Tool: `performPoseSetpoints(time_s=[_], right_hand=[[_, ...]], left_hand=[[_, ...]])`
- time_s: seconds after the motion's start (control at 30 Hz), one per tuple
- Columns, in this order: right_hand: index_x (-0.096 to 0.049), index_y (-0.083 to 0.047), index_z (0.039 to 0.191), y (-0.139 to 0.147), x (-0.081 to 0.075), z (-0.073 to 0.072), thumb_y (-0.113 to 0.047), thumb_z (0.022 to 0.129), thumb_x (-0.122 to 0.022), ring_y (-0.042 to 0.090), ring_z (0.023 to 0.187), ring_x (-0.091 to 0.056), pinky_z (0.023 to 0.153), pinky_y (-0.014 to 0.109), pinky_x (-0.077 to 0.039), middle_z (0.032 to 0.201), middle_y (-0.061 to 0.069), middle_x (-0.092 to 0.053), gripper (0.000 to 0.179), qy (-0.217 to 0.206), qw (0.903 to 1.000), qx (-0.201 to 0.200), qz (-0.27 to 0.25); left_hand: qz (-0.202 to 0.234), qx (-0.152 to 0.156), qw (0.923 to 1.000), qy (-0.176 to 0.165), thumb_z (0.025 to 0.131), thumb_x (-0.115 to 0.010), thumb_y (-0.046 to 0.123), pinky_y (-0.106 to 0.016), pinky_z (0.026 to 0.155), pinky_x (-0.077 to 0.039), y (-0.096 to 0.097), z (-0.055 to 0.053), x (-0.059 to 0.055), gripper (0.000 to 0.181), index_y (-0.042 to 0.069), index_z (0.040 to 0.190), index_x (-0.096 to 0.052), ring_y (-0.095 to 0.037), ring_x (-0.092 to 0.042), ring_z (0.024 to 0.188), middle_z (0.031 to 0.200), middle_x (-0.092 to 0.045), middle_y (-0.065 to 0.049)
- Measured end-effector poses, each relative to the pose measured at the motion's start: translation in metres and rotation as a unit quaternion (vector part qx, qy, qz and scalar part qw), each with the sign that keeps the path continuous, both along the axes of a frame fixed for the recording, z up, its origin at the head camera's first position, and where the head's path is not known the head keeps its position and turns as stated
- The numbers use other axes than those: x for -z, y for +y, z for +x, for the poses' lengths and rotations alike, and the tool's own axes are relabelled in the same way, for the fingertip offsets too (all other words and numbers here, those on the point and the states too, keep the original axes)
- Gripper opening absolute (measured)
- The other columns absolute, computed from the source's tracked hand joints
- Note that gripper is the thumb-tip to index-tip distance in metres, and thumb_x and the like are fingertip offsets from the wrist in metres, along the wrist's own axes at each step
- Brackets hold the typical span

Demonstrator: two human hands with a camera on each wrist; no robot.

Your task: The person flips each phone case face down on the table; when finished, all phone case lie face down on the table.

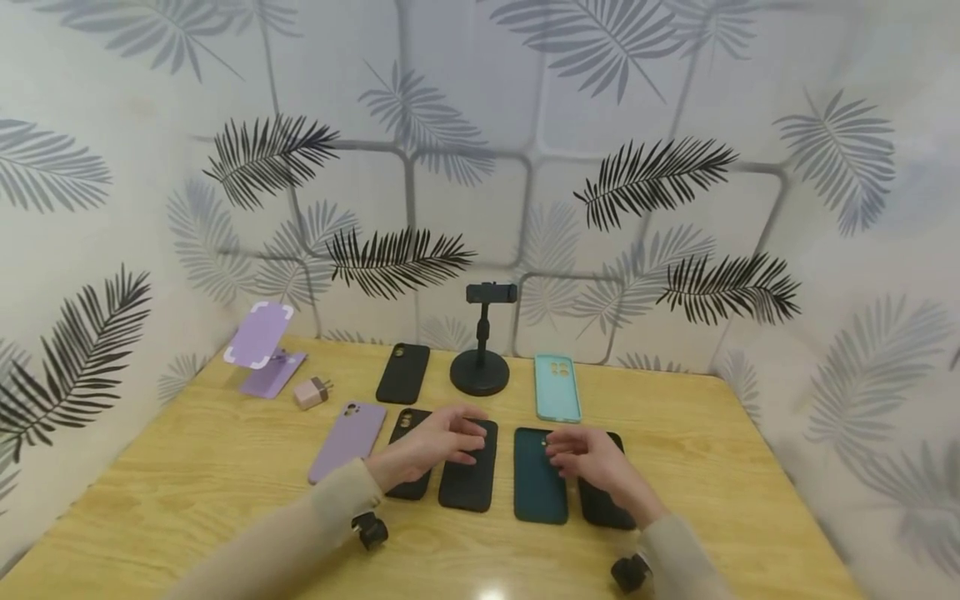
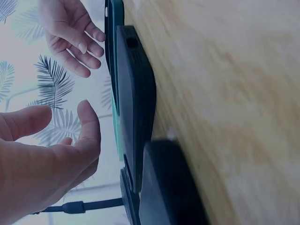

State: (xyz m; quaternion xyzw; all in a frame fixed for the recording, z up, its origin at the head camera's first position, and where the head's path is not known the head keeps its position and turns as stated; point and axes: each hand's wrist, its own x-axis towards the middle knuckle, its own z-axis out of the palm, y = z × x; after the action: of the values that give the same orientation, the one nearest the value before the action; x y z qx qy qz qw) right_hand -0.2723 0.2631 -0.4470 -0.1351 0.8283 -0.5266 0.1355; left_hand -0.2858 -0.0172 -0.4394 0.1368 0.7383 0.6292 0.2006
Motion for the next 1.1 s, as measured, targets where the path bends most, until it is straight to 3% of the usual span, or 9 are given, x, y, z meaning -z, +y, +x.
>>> performPoseSetpoints(time_s=[0.3,0.57,0.87,1.1], right_hand=[[-0.061,0.013,0.121,0.016,-0.001,0.005,-0.006,0.093,-0.065,0.031,0.105,-0.067,0.085,0.034,-0.058,0.118,0.028,-0.066,0.033,0.032,0.9978,-0.004,0.057],[-0.056,0.019,0.122,0.017,-0.003,0.007,0.012,0.088,-0.055,0.041,0.110,-0.064,0.086,0.041,-0.059,0.123,0.036,-0.059,0.035,-0.019,0.9991,-0.022,0.030],[-0.047,0.022,0.129,0.017,-0.004,0.009,0.010,0.089,-0.056,0.040,0.110,-0.065,0.089,0.043,-0.058,0.126,0.037,-0.057,0.042,-0.049,0.9981,-0.036,0.004],[-0.046,0.019,0.133,0.016,-0.002,0.008,0.000,0.091,-0.064,0.037,0.111,-0.065,0.086,0.041,-0.059,0.127,0.037,-0.057,0.049,-0.044,0.9984,-0.036,0.002]], left_hand=[[0.009,0.035,0.9992,-0.017,0.096,-0.059,0.003,-0.040,0.090,-0.058,0.013,0.008,0.005,0.045,-0.002,0.139,-0.048,-0.038,-0.060,0.116,0.131,-0.055,-0.026],[0.008,0.055,0.9982,-0.021,0.093,-0.059,-0.001,-0.044,0.094,-0.056,0.026,0.011,0.008,0.046,0.001,0.139,-0.051,-0.036,-0.061,0.117,0.132,-0.055,-0.025],[0.011,0.074,0.9961,-0.047,0.094,-0.056,-0.004,-0.048,0.097,-0.053,0.035,0.015,0.008,0.051,0.001,0.144,-0.045,-0.040,-0.057,0.122,0.140,-0.047,-0.029],[0.038,0.047,0.9962,-0.062,0.095,-0.058,0.000,-0.041,0.093,-0.056,0.037,0.018,0.003,0.058,0.001,0.149,-0.036,-0.036,-0.065,0.109,0.150,-0.029,-0.034]])
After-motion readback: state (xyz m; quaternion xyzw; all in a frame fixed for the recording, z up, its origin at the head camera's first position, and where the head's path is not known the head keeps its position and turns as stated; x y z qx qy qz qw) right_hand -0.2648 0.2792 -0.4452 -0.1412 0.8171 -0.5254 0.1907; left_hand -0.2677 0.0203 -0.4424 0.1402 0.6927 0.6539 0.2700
